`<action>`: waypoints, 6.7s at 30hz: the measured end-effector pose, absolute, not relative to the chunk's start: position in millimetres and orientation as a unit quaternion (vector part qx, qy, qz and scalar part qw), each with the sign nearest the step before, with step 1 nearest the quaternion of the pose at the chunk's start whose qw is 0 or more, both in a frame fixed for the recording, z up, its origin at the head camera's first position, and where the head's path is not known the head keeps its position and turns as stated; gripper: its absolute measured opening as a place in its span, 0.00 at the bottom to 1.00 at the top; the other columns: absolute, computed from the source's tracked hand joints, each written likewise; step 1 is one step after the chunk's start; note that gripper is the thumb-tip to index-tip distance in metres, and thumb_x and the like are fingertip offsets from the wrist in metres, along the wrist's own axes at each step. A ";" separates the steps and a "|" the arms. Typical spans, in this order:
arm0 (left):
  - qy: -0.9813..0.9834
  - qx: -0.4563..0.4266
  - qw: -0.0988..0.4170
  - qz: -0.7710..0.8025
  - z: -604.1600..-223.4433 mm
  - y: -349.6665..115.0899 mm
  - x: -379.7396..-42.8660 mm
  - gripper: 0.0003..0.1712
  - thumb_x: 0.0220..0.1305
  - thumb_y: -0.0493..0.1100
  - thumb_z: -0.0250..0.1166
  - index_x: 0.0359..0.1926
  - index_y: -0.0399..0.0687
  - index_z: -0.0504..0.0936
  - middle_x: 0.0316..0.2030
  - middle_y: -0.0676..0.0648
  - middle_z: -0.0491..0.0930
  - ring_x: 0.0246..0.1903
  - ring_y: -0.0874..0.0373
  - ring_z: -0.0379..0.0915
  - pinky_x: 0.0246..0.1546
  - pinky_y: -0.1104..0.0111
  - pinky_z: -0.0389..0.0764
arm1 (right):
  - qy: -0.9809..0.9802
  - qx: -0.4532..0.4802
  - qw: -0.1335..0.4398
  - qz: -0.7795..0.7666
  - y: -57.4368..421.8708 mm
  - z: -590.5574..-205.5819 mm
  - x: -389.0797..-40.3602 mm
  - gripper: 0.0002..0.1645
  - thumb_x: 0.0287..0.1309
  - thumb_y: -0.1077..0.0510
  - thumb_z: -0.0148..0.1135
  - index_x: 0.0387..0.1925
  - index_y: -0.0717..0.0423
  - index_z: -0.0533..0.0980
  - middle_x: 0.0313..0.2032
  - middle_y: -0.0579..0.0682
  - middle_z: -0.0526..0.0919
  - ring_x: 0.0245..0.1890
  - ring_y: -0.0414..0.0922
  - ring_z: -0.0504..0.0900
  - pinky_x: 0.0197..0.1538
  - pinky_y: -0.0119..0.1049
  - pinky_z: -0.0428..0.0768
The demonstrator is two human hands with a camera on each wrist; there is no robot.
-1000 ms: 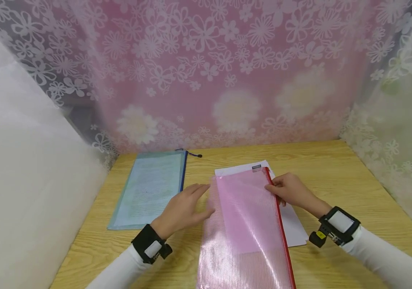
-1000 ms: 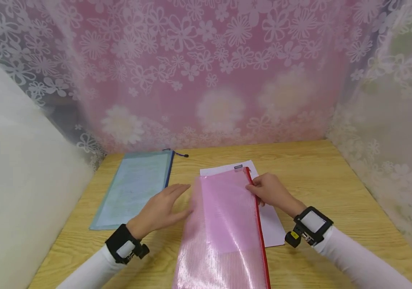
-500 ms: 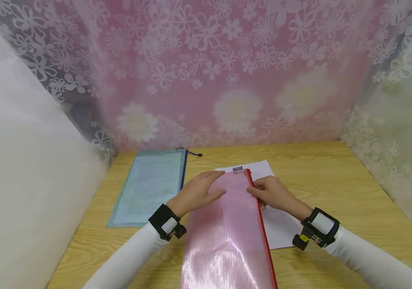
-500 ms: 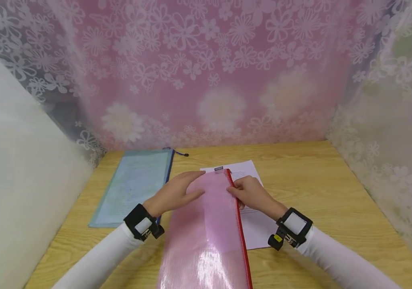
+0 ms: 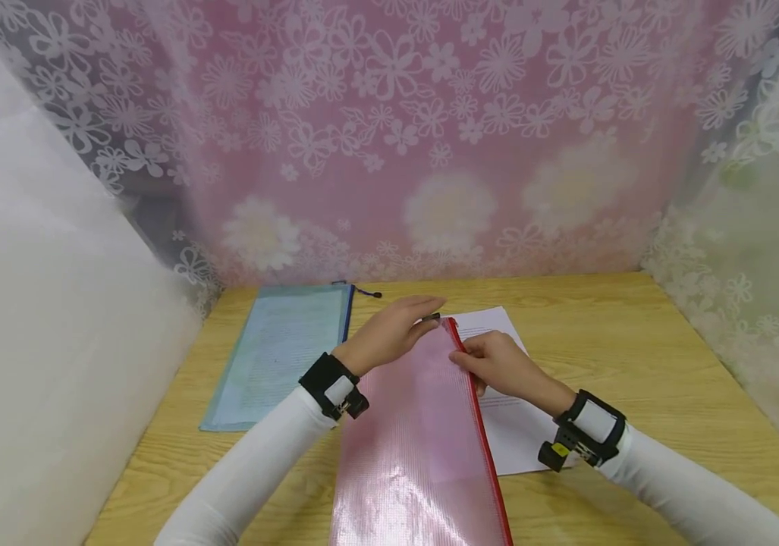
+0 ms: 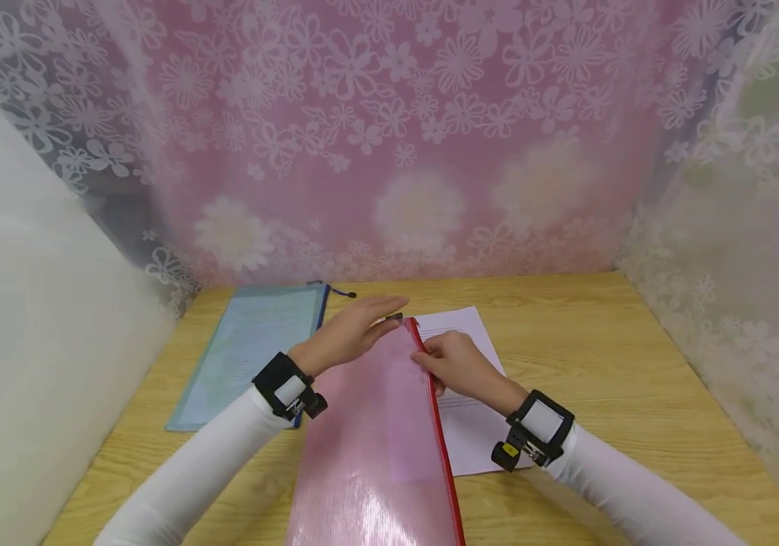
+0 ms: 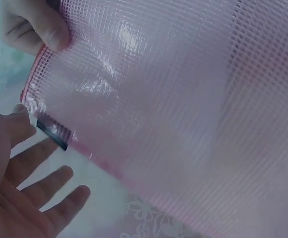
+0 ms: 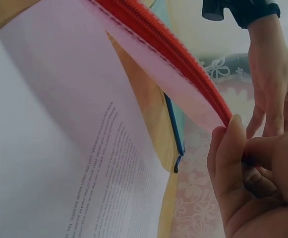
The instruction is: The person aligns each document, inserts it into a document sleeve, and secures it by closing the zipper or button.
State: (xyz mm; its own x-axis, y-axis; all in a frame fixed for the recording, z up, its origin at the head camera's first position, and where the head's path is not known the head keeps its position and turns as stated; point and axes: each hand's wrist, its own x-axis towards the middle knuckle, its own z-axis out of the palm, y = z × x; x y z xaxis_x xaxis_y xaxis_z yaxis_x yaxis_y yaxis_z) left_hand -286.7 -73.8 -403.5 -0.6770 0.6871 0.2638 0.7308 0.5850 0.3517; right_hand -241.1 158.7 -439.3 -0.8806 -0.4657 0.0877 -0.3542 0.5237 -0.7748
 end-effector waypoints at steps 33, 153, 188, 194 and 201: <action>-0.852 -0.434 0.021 -0.293 -411.4 -73.6 -289.8 0.09 0.75 0.38 0.61 0.47 0.43 0.87 0.40 0.48 0.84 0.35 0.62 0.78 0.38 0.76 0.78 | 0.846 -0.252 0.010 -0.470 152.5 -414.6 -243.7 0.23 0.65 0.61 0.69 0.61 0.61 0.78 0.46 0.56 0.89 0.36 0.43 0.90 0.37 0.36 0.87; -0.885 -0.358 0.077 -0.288 -409.6 -100.3 -325.9 0.08 0.65 0.33 0.71 0.43 0.39 0.92 0.42 0.43 0.90 0.43 0.52 0.87 0.43 0.66 0.86 | 0.785 -0.519 -0.195 -0.277 158.5 -455.7 -231.0 0.11 0.50 0.74 0.72 0.35 0.60 0.88 0.29 0.47 0.86 0.27 0.31 0.80 0.31 0.18 0.76; -0.897 -0.221 0.061 -0.378 -403.9 -140.7 -345.9 0.09 0.68 0.35 0.67 0.46 0.37 0.91 0.38 0.40 0.90 0.36 0.51 0.84 0.39 0.62 0.83 | 0.760 -0.572 -0.156 -0.267 168.9 -464.5 -202.1 0.15 0.45 0.75 0.75 0.35 0.58 0.87 0.30 0.47 0.86 0.30 0.31 0.81 0.36 0.18 0.78; -0.896 -0.219 0.074 -0.380 -404.0 -147.0 -347.8 0.09 0.67 0.34 0.68 0.46 0.37 0.90 0.40 0.38 0.90 0.36 0.50 0.85 0.39 0.62 0.83 | 0.760 -0.584 -0.135 -0.250 172.1 -466.0 -194.7 0.13 0.48 0.74 0.74 0.34 0.55 0.86 0.30 0.43 0.85 0.30 0.28 0.79 0.35 0.15 0.75; -0.898 -0.200 0.076 -0.384 -402.8 -153.0 -349.7 0.11 0.69 0.35 0.67 0.48 0.36 0.90 0.42 0.37 0.89 0.38 0.49 0.86 0.39 0.62 0.83 | 0.752 -0.596 -0.126 -0.253 181.5 -470.4 -187.3 0.13 0.47 0.72 0.74 0.31 0.51 0.85 0.27 0.37 0.81 0.28 0.24 0.72 0.32 0.12 0.70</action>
